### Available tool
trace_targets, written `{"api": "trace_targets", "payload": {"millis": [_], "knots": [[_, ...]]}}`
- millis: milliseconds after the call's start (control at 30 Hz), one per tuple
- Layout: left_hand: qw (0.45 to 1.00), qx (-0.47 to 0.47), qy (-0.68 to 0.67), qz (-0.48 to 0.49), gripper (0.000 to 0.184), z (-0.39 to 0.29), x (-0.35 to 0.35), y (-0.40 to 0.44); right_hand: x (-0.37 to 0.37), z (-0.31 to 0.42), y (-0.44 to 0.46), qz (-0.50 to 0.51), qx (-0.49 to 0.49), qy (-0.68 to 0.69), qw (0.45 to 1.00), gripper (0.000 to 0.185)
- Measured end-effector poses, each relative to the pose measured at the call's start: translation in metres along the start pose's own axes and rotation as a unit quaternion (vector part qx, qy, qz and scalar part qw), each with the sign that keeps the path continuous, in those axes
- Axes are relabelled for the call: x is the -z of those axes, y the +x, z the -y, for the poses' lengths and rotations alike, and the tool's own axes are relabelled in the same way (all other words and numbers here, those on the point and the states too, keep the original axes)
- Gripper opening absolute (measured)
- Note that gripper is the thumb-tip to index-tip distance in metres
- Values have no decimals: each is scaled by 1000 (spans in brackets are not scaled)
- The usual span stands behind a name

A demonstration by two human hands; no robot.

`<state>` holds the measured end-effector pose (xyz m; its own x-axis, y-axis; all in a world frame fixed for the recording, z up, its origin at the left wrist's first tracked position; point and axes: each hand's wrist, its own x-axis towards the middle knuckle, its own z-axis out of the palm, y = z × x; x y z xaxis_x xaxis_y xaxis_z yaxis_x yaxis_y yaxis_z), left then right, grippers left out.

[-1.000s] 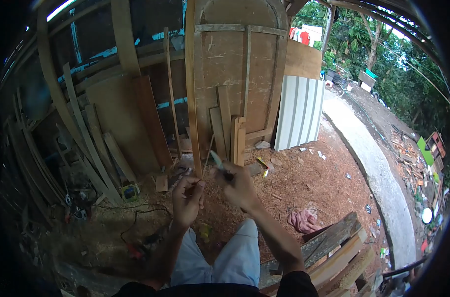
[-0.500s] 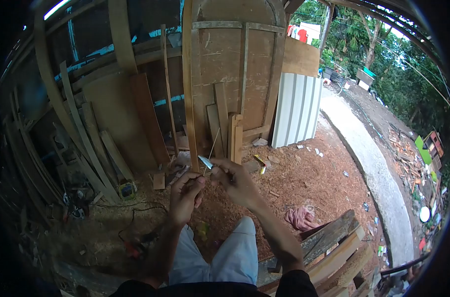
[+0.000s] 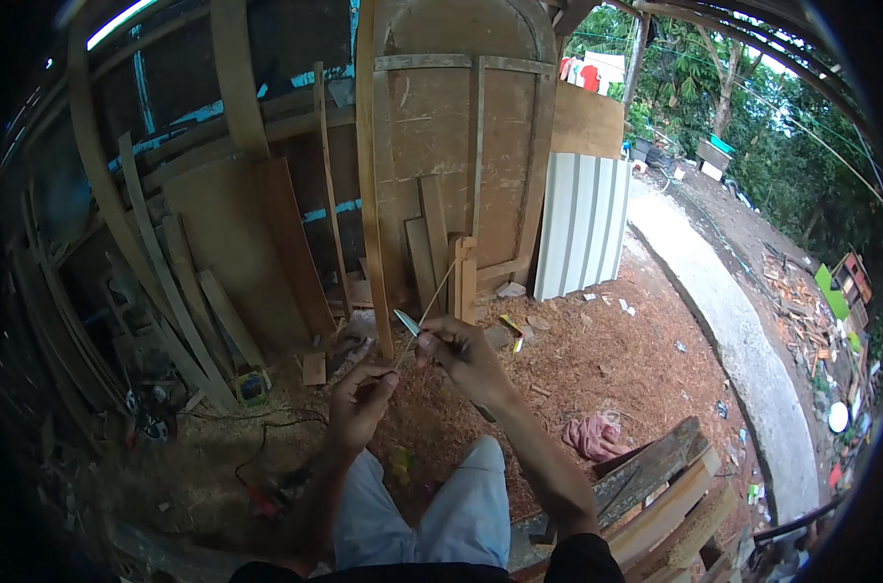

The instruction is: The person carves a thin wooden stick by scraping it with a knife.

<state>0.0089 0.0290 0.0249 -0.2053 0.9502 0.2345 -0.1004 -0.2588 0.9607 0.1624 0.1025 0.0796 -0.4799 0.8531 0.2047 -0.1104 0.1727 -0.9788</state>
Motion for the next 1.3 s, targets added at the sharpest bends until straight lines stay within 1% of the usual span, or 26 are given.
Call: {"api": "trace_targets", "payload": {"millis": [33, 67, 100, 167, 233, 300, 367, 500, 533, 567, 600, 667, 700, 733, 800, 833, 867, 900, 933, 967, 1000, 1067, 1133, 1200, 1267, 1300], "knots": [[1000, 1, 0, 2, 9, 1, 0, 1, -3, 0, -1, 10, -25, -6, 1000, 18], [994, -76, 74, -23, 8, 1, 0, 3, -6, -1, -2, 21, -50, -12, 998, 17], [976, -153, 145, -48, 8, 2, -1, 4, -10, -4, -4, 20, -51, -14, 998, 17], [975, -167, 137, -59, 8, 4, -3, 5, -18, -14, -8, 28, -40, -39, 998, 15], [973, -179, 131, -68, 8, 6, -3, 2, -15, -14, -9, 34, -44, -23, 998, 14], [964, -195, 172, -49, 7, 5, -1, -5, -10, -13, -10, 38, -48, -3, 998, 14], [960, -198, 192, -42, 7, 2, 0, -11, -3, -9, -9, 27, -77, -19, 997, 13], [941, -232, 246, -29, 6, -4, 1, -10, 6, -11, -1, 17, -81, -32, 996, 15], [940, -233, 246, -30, 6, -4, 2, -11, 10, -13, 4, -49, -56, -35, 997, 16], [950, -207, 234, -24, 6, -2, 2, -14, 15, -15, 10, -116, -30, -37, 992, 17], [958, -180, 223, -16, 5, 0, 3, -18, 27, -17, 15, -117, -31, -38, 992, 17], [964, -159, 211, -16, 6, 8, 6, -22, 48, -20, 24, -95, -38, 56, 993, 21], [970, -137, 199, -18, 6, 11, 8, -23, 46, -17, 23, -105, -41, 45, 993, 22], [970, -138, 199, -21, 6, 13, 10, -23, 43, -19, 24, -103, -41, 44, 993, 22], [984, -79, 159, -29, 7, 16, 13, -21, 39, -22, 22, -107, -39, 60, 992, 21], [984, -80, 158, -32, 7, 19, 13, -18, 37, -21, 22, -94, -41, 62, 993, 20], [990, -57, 125, -25, 8, 23, 14, -14, 32, -20, 19, -90, -42, 61, 993, 20], [995, -34, 92, -18, 8, 23, 16, -11, 22, -15, 15, -77, -50, 80, 993, 17], [995, -34, 93, -20, 8, 21, 15, -6, 13, -11, 12, -64, -57, 98, 991, 15], [997, -26, 68, -15, 8, 17, 11, -1, 3, -12, 8, -45, -57, 41, 997, 14], [999, -17, 41, -10, 8, 13, 8, 5, -9, -14, 4, -45, -56, 40, 997, 14], [999, -25, 26, 3, 8, 5, 13, 15, -26, -17, -3, 13, -68, 67, 995, 13], [999, -37, 11, 14, 9, 3, 13, 18, -19, -9, -3, 16, -87, 68, 994, 12], [986, -137, 92, -16, 8, 6, 7, 11, -9, -2, 2, 37, -95, 34, 994, 14], [988, -125, 90, -21, 8, -2, 1, 2, -5, -3, 7, 51, -94, 36, 994, 16], [989, -115, 86, -28, 8, -4, -1, -1, -4, -1, 8, 55, -96, 9, 994, 16]]}}
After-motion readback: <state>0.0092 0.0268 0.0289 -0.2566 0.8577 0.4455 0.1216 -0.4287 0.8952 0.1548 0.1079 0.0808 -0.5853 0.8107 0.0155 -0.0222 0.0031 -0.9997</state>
